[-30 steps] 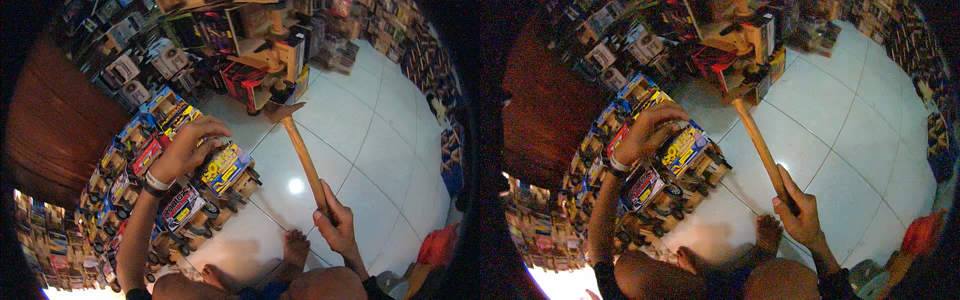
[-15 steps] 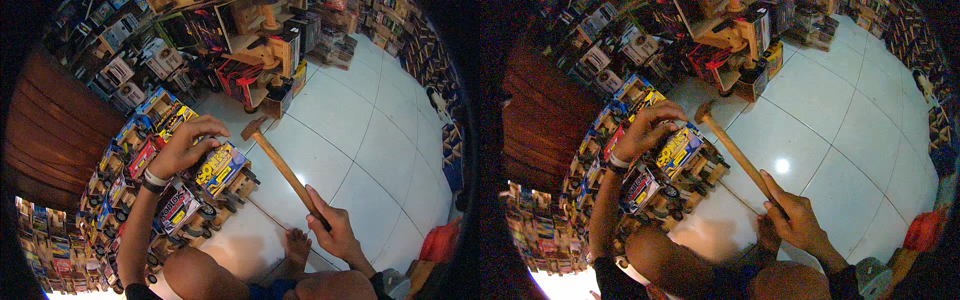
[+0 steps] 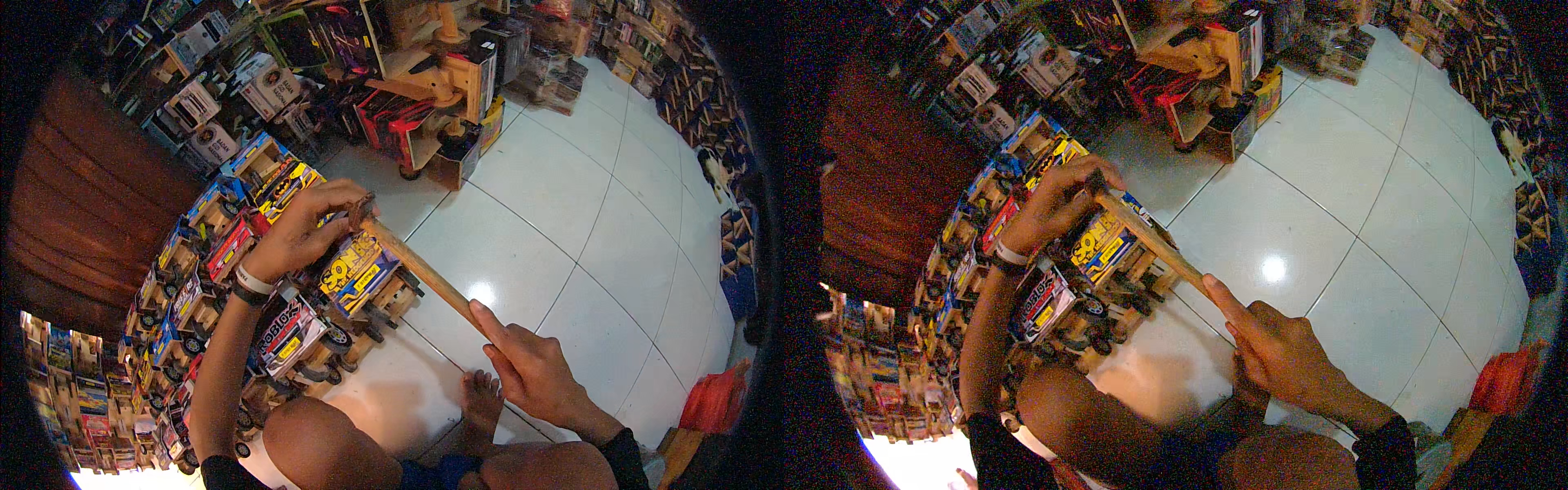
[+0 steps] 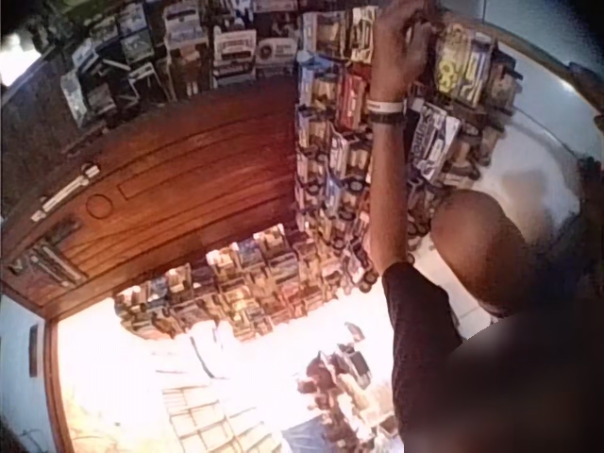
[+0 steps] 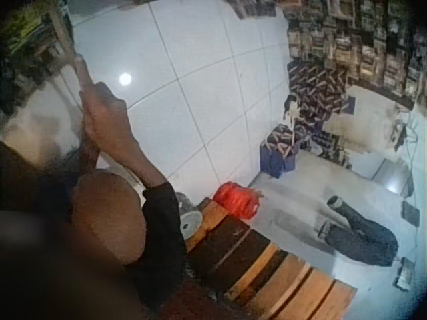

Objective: The person sits on the floor and assembles small wooden toy trucks. They pick up small wooden blocks and use a hammer to tap them into place on the trucks, which are arranged on a rack. The person works on multiple trucks in sequence.

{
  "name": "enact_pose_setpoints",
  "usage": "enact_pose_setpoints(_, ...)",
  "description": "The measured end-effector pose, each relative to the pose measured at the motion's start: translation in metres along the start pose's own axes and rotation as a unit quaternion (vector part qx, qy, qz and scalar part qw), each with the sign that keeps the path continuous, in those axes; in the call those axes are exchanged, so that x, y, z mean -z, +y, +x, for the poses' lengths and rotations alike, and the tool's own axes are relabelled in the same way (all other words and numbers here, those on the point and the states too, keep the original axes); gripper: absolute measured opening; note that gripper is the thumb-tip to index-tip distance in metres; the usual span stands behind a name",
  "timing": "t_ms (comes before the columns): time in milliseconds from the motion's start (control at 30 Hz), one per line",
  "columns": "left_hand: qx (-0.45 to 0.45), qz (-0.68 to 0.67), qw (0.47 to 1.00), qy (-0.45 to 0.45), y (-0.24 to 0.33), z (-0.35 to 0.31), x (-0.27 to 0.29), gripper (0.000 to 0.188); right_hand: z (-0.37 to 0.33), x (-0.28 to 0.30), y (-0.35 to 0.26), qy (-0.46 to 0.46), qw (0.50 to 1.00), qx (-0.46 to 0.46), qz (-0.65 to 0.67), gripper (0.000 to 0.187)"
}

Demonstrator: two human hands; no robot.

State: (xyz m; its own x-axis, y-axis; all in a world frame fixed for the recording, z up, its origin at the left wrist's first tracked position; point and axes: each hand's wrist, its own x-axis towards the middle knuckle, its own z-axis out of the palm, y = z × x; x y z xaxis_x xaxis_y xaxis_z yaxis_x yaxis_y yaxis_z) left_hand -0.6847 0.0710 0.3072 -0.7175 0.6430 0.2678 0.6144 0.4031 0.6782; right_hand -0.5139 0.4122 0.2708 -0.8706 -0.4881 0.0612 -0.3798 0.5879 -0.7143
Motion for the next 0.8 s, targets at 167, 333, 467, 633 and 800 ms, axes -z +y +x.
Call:
enact_pose_setpoints(167, 0.004, -0.013, 1.0, -0.021, -0.0001, -0.0003, 0.0011, 0.026, -0.0004, -0.0051, 0.0012, 0.021, 1.0, 0.014, 0.014, 0.076)
enact_pose_setpoints(333, -0.009, 0.005, 1.0, -0.013, -0.0003, 0.0001, 0.0012, 0.024, -0.0008, -0.0064, 0.004, 0.024, 1.0, 0.013, 0.002, 0.077)
enact_pose_setpoints(467, 0.002, -0.007, 1.0, -0.025, 0.0003, 0.0005, 0.0034, 0.026, -0.0004, -0.0065, 0.0028, 0.014, 1.0, 0.014, 0.003, 0.078)
enact_pose_setpoints(633, -0.021, 0.011, 0.999, -0.021, 0.0021, -0.0013, 0.0044, 0.021, 0.001, -0.0065, 0.0023, 0.012, 1.0, 0.014, -0.011, 0.078)
enact_pose_setpoints(800, -0.016, 0.013, 1.0, -0.018, 0.0001, 0.0005, 0.0033, 0.021, 0.0, -0.006, 0.0022, 0.01, 1.0, 0.016, -0.005, 0.081)
